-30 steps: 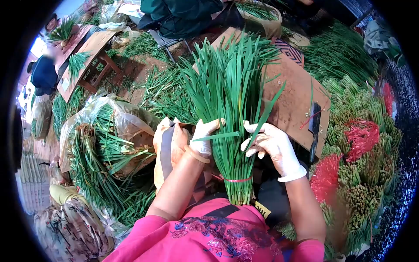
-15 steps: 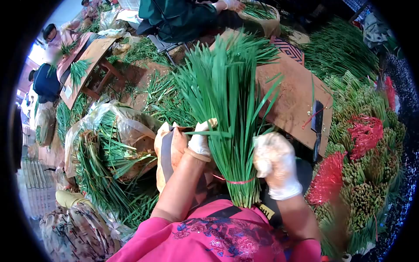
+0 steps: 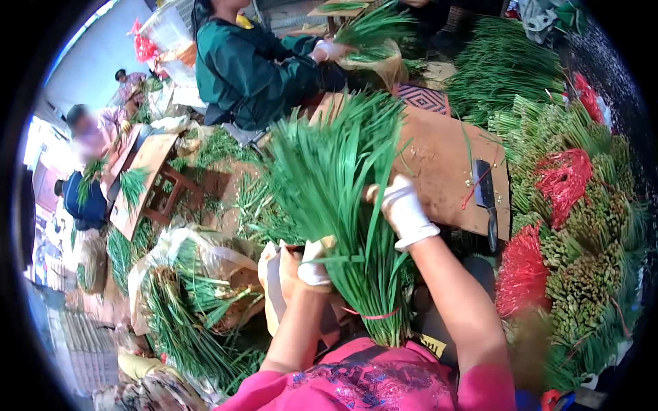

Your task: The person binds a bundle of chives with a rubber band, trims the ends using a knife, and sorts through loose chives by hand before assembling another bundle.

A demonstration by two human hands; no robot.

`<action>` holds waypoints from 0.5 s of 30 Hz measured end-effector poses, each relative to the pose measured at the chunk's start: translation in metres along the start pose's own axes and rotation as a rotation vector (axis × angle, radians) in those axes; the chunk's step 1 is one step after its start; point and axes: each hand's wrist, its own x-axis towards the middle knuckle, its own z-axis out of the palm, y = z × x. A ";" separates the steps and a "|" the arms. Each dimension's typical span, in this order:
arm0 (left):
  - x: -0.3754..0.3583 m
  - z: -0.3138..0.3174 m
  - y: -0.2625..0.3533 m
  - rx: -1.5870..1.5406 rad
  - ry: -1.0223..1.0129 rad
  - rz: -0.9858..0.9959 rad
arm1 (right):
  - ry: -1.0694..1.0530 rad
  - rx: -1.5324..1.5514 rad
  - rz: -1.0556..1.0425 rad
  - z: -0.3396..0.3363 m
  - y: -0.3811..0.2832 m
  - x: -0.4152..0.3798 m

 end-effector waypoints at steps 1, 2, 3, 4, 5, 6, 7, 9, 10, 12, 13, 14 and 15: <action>0.001 -0.006 0.006 -0.053 -0.042 -0.005 | 0.090 0.360 -0.003 -0.021 -0.027 -0.007; 0.002 -0.018 0.009 -0.111 -0.074 -0.007 | 0.179 0.674 -0.034 -0.041 -0.054 -0.015; 0.009 -0.041 0.000 -0.293 -0.018 -0.005 | 0.289 0.804 0.037 -0.067 -0.042 -0.004; -0.003 -0.016 0.020 -0.350 -0.119 -0.042 | 0.333 0.891 -0.032 -0.096 -0.044 -0.003; -0.011 -0.008 0.033 -0.351 -0.085 -0.053 | 0.373 0.977 -0.105 -0.125 -0.045 -0.002; -0.013 -0.005 0.040 -0.351 -0.054 -0.065 | 0.334 0.937 -0.211 -0.157 0.000 0.001; -0.009 -0.016 0.035 -0.396 -0.083 0.073 | 0.450 0.776 -0.059 -0.167 -0.005 -0.016; -0.006 -0.034 0.034 -0.427 -0.058 0.123 | 0.072 0.603 0.188 -0.177 0.055 -0.022; -0.006 -0.037 0.033 -0.412 -0.068 0.136 | -0.210 0.710 0.369 -0.165 0.062 -0.044; -0.006 -0.033 0.026 -0.436 0.054 0.132 | -0.551 0.328 0.101 -0.104 0.046 -0.082; -0.005 -0.021 0.027 -0.405 0.072 0.092 | -0.698 0.629 0.201 -0.079 0.038 -0.088; -0.001 -0.011 0.025 -0.374 0.089 0.054 | -0.685 0.826 0.096 -0.049 0.027 -0.090; 0.006 -0.019 0.013 -0.291 0.070 0.074 | -0.638 0.628 0.045 -0.041 -0.017 -0.087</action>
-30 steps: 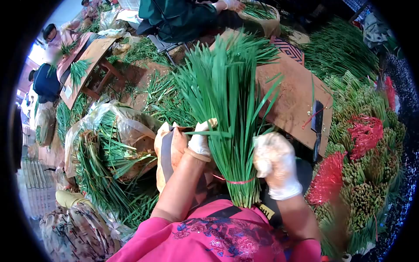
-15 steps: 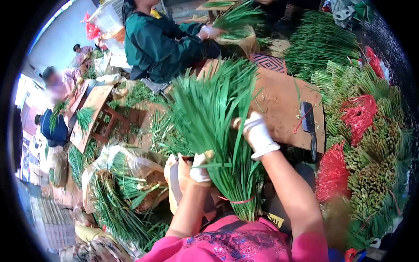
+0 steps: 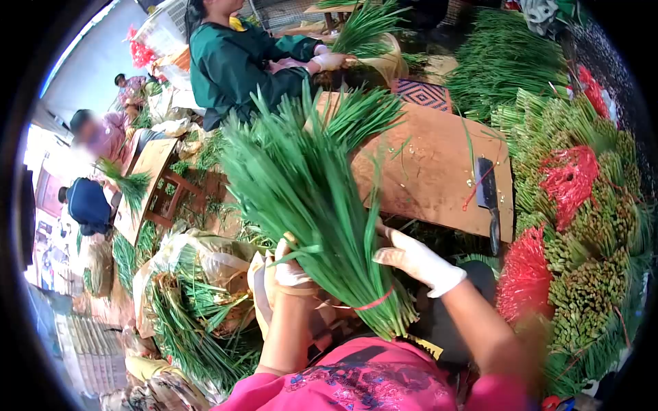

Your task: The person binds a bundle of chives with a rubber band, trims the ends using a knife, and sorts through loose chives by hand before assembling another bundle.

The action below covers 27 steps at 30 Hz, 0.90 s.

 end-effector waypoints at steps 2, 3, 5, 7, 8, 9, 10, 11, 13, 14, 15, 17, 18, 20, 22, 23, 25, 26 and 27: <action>0.014 0.002 -0.010 0.329 -0.098 0.044 | 0.212 0.229 -0.051 0.012 -0.006 0.027; 0.001 0.061 -0.014 0.446 -0.088 0.132 | 0.384 0.301 -0.204 0.014 -0.003 0.043; 0.015 0.084 -0.017 0.263 -0.129 0.044 | 0.584 -0.013 0.049 -0.004 -0.049 0.067; 0.040 0.089 -0.021 0.180 -0.154 0.023 | 0.642 -0.555 -0.119 -0.012 -0.094 0.071; 0.038 0.112 -0.018 0.167 -0.178 0.045 | 0.538 -0.649 -0.252 -0.017 -0.112 0.072; 0.036 0.135 -0.014 0.069 -0.138 0.062 | 0.488 -0.762 -0.360 -0.021 -0.124 0.071; 0.052 0.111 -0.007 -0.017 -0.239 0.055 | 0.445 -0.871 -0.475 -0.024 -0.136 0.071; 0.072 0.077 0.009 -0.102 -0.335 0.045 | 0.458 -0.997 -0.560 -0.025 -0.140 0.074; 0.086 0.052 0.064 0.796 -0.173 0.540 | 0.468 -1.417 -0.493 -0.027 -0.123 0.087; 0.089 0.043 0.096 0.897 -0.082 0.623 | 0.464 -1.581 -0.457 -0.018 -0.105 0.088; 0.086 0.036 0.125 0.305 -0.042 0.394 | 0.458 -1.741 -0.417 -0.008 -0.083 0.088; 0.069 0.050 0.145 0.292 0.211 0.585 | 0.167 -1.699 -0.513 0.008 -0.023 0.073; 0.066 0.043 0.160 0.404 0.181 0.615 | 0.006 -1.592 -0.554 0.017 -0.001 0.058; 0.060 0.044 0.174 0.613 0.107 0.670 | -0.327 -1.390 -0.467 0.023 0.025 0.031; 0.063 0.060 0.171 0.692 0.102 0.687 | -0.513 -1.205 -0.268 0.005 0.025 0.010; 0.068 0.062 0.173 0.704 0.080 0.671 | -0.390 -1.161 -0.306 -0.009 0.027 0.002; 0.078 0.068 0.168 0.649 0.088 0.614 | -0.326 -1.401 -0.165 -0.043 0.002 -0.009; 0.083 0.075 0.158 0.797 0.051 0.640 | -0.031 -1.157 -0.269 -0.069 0.020 -0.015; 0.089 0.085 0.144 0.946 0.008 0.664 | 0.060 -1.340 -0.379 -0.083 0.013 -0.014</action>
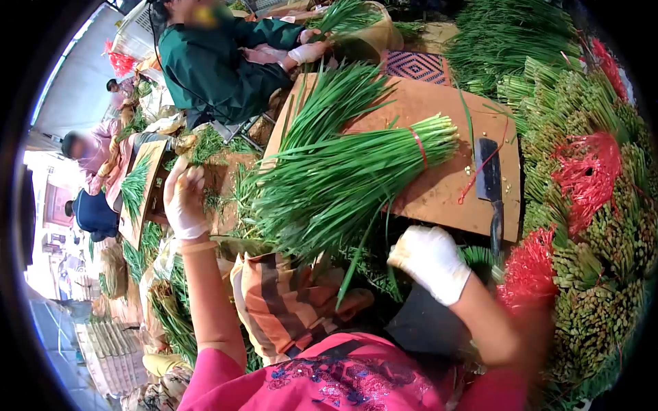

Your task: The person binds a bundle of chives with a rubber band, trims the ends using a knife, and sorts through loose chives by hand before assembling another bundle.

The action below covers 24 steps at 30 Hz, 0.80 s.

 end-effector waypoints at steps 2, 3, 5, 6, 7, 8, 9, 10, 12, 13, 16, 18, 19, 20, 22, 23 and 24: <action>-0.013 0.056 0.007 0.173 -0.122 0.128 | 0.264 0.097 0.245 0.002 0.024 0.006; -0.022 0.078 0.003 0.320 -0.268 0.233 | 0.317 0.035 0.289 0.009 0.040 0.012; -0.036 0.120 -0.002 0.680 -0.574 0.504 | 0.357 -0.111 0.204 0.017 0.062 0.024; -0.043 0.138 -0.003 0.890 -0.738 0.671 | 0.356 -0.193 0.150 0.019 0.066 0.031; -0.053 0.150 -0.016 1.042 -0.777 0.558 | 0.326 -0.326 0.119 0.025 0.070 0.039; -0.059 0.155 -0.034 1.189 -0.812 0.439 | 0.266 -0.368 0.093 0.032 0.078 0.044; -0.057 0.154 -0.054 1.202 -0.834 0.342 | 0.250 -0.346 0.073 0.035 0.081 0.047; -0.053 0.153 -0.070 1.214 -0.851 0.245 | 0.235 -0.323 0.050 0.037 0.083 0.051; -0.048 0.147 -0.081 1.168 -0.841 0.241 | 0.317 -0.286 -0.017 0.041 0.085 0.057; -0.043 0.137 -0.090 1.118 -0.843 0.248 | 0.358 -0.265 -0.050 0.044 0.087 0.059; -0.032 0.112 -0.078 1.047 -0.832 0.279 | 0.298 -0.364 -0.065 0.050 0.096 0.064; -0.023 0.091 -0.064 0.968 -0.826 0.223 | 0.360 -0.216 -0.009 0.045 0.092 0.062; -0.020 0.076 -0.060 0.965 -0.792 0.182 | 0.445 -0.084 0.015 0.044 0.090 0.061; -0.018 0.060 -0.058 0.960 -0.757 0.141 | 0.526 0.046 0.040 0.041 0.087 0.059; -0.016 0.025 -0.062 0.690 -0.621 -0.132 | 0.575 0.515 0.274 0.038 0.086 0.050; -0.015 0.006 -0.065 0.611 -0.563 -0.250 | 0.613 0.793 0.367 0.041 0.094 0.044; -0.015 -0.009 -0.067 0.532 -0.501 -0.366 | 0.640 1.075 0.459 0.039 0.096 0.042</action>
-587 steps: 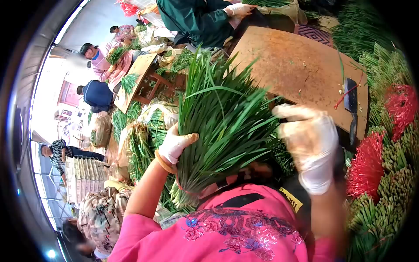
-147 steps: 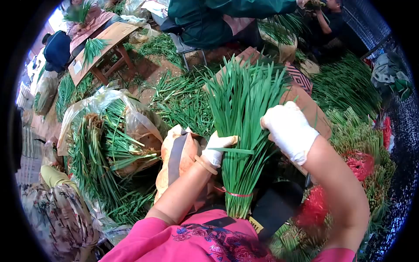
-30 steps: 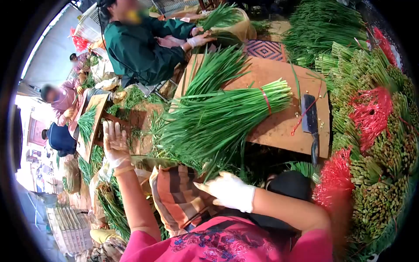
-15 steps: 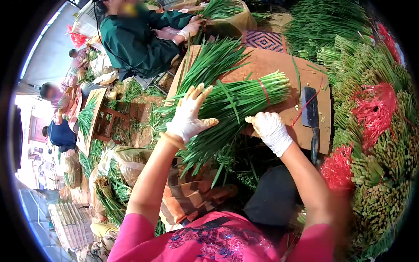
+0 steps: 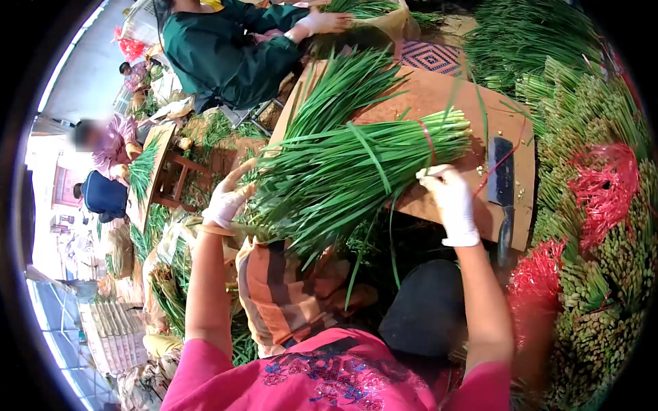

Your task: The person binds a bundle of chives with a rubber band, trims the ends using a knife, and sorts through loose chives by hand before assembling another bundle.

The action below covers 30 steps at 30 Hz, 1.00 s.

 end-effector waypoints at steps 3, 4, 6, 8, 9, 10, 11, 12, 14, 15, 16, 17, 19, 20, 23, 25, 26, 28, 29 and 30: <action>-0.016 -0.019 -0.008 -0.045 0.076 -0.015 | -0.025 0.019 0.111 -0.006 -0.024 -0.013; -0.022 -0.021 -0.006 -0.096 0.101 -0.042 | -0.077 0.050 0.103 -0.002 -0.034 -0.019; -0.026 -0.025 -0.008 -0.157 0.127 -0.027 | -0.396 0.098 0.351 0.011 -0.078 -0.035; -0.029 -0.025 -0.012 -0.120 0.116 0.072 | -0.727 -0.018 0.543 0.015 -0.105 -0.043; -0.033 -0.018 -0.001 -0.126 0.139 0.030 | -0.644 -0.158 0.446 0.023 -0.106 -0.042; -0.032 -0.014 0.005 -0.174 0.132 0.051 | -0.555 -0.294 0.348 0.029 -0.105 -0.040; -0.031 -0.010 0.010 -0.222 0.121 0.071 | -0.380 -0.684 0.081 0.032 -0.103 -0.033; -0.030 -0.005 0.017 -0.269 0.109 0.092 | -0.213 -0.604 -0.074 0.029 -0.093 -0.028; -0.026 0.008 0.036 -0.149 0.136 0.197 | -0.139 -0.547 0.010 0.018 -0.092 -0.009; -0.019 0.013 0.047 -0.085 0.125 0.243 | -0.107 -0.693 -0.070 0.025 -0.098 -0.002; -0.013 0.020 0.059 -0.020 0.111 0.292 | -0.071 -0.838 -0.151 0.033 -0.105 0.006; -0.009 0.031 0.074 0.012 0.119 0.337 | -0.054 -0.911 -0.362 0.038 -0.098 0.016; 0.006 0.054 0.097 0.025 0.053 0.427 | 0.009 -1.097 -0.600 0.066 -0.080 0.037; 0.015 0.065 0.109 0.081 0.007 0.533 | -0.106 -1.086 -0.609 0.084 -0.069 0.033; 0.044 0.090 0.135 0.113 -0.070 0.587 | -1.022 -0.822 -0.570 0.153 -0.102 -0.042; 0.062 0.096 0.135 0.228 -0.065 0.524 | -1.443 -0.281 -0.222 0.153 -0.107 -0.073; 0.067 0.094 0.130 0.313 -0.086 0.440 | -1.386 -0.396 -0.174 0.147 -0.124 -0.072; 0.065 0.087 0.125 0.619 -0.119 0.326 | -0.974 -0.528 -0.533 0.122 -0.122 -0.055; 0.065 0.081 0.115 0.776 -0.123 0.290 | -0.843 -0.688 -0.482 0.110 -0.125 -0.047; 0.057 0.076 0.110 0.868 -0.107 0.269 | -0.704 -0.844 -0.431 0.097 -0.130 -0.039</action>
